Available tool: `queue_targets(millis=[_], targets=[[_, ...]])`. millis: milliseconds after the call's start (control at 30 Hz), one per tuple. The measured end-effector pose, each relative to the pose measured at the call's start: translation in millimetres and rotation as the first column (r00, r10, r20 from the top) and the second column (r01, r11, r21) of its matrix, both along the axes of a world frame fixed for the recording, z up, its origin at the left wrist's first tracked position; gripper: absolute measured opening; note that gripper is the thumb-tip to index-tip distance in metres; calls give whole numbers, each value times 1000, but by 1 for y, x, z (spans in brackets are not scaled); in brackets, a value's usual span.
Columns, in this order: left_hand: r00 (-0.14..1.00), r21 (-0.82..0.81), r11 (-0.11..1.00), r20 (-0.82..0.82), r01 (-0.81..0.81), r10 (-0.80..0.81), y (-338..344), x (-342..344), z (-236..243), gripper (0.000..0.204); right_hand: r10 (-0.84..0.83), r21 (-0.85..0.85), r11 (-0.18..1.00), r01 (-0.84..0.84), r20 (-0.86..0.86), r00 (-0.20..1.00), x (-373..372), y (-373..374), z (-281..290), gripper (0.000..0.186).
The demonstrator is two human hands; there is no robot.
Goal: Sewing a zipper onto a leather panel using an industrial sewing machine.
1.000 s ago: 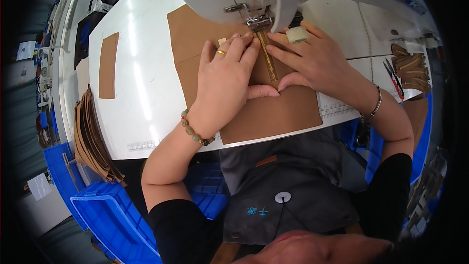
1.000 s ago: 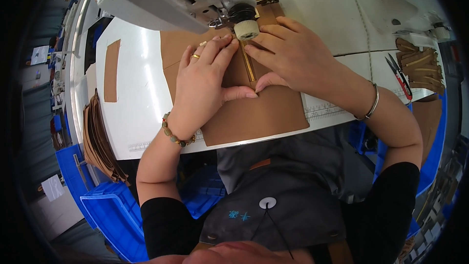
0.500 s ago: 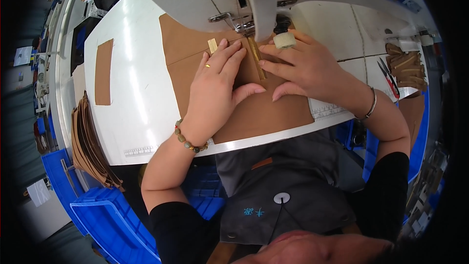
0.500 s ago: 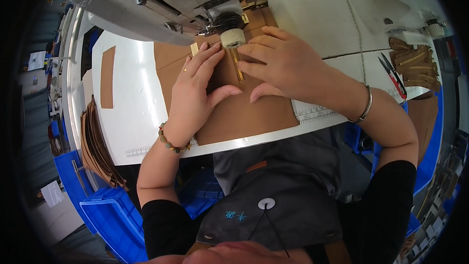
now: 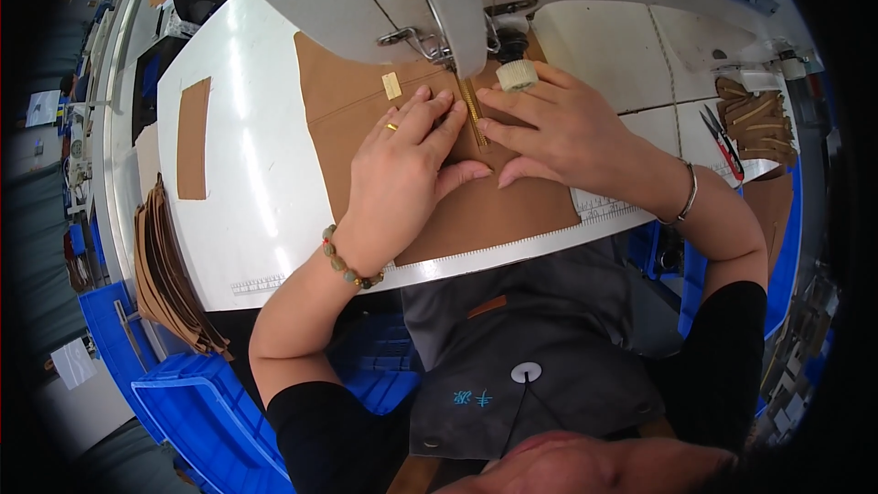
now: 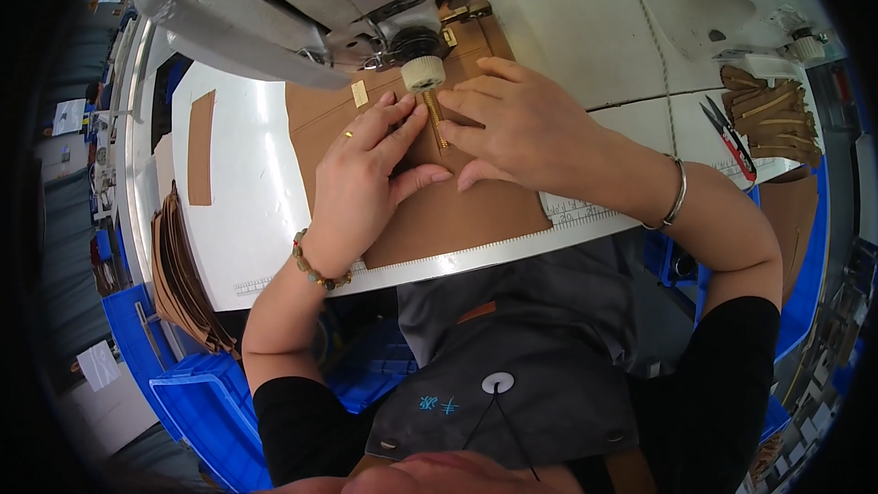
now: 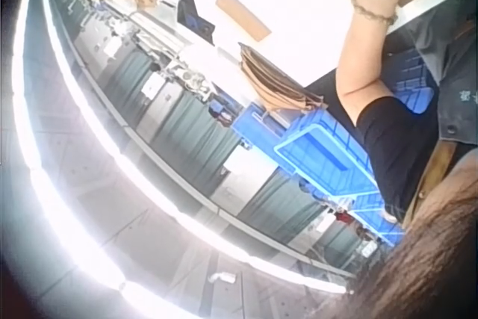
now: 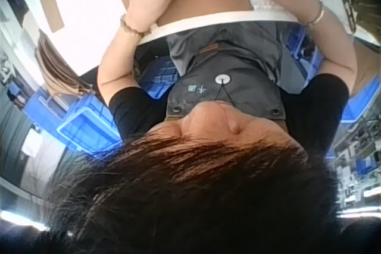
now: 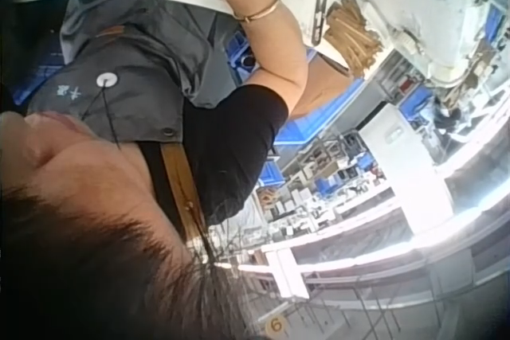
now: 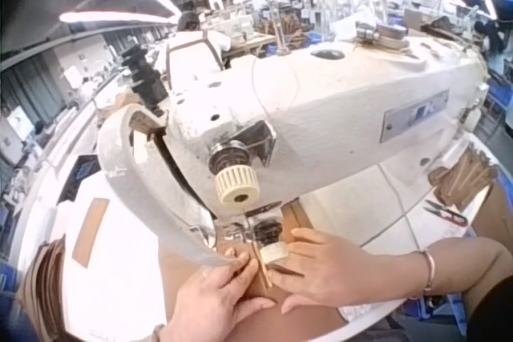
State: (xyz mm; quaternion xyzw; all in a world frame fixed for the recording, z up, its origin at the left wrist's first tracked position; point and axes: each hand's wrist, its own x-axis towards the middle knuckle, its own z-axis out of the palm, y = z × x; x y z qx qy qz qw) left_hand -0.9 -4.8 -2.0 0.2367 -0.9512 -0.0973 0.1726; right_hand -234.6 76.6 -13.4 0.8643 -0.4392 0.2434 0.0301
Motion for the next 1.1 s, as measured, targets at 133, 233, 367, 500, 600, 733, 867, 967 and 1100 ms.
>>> queue_targets(millis=[133, 233, 367, 500, 600, 733, 867, 967, 1100], targets=[[1000, -43, 999, -2, -19, 19, -9, -3, -4, 61, -28, -32, 999, 29, 28, 999, 1, -10, -6, 57], [1000, -50, 998, -6, -31, 30, -13, -5, -7, 60, -39, -35, 999, 40, 37, 999, -1, -15, -8, 57], [1000, -46, 999, -6, -23, 23, -13, -3, -6, 61, -45, -27, 999, 47, 66, 997, -4, -16, -7, 52], [999, 34, 998, 11, -47, 47, 5, 5, 6, 63, -65, 150, 987, 53, 74, 995, -7, -12, -1, 46], [999, 36, 999, 28, -32, 31, 10, 7, 6, 63, -61, 146, 988, 45, 106, 993, -6, -11, 1, 40], [999, 39, 999, 16, -34, 33, 16, 6, 3, 67, -65, 123, 991, 52, 107, 992, -3, -9, 2, 39], [1000, 35, 999, 20, -22, 21, 19, 6, 1, 67, -67, 117, 992, 56, 98, 993, -2, -10, 2, 38], [999, 26, 999, 31, -22, 21, 21, 5, 0, 69, -63, 108, 993, 50, 121, 991, 0, -11, -1, 36], [1000, 16, 1000, 23, 1, -1, 21, 4, -3, 70, -52, 29, 998, 48, 160, 986, 1, -11, -3, 29]])
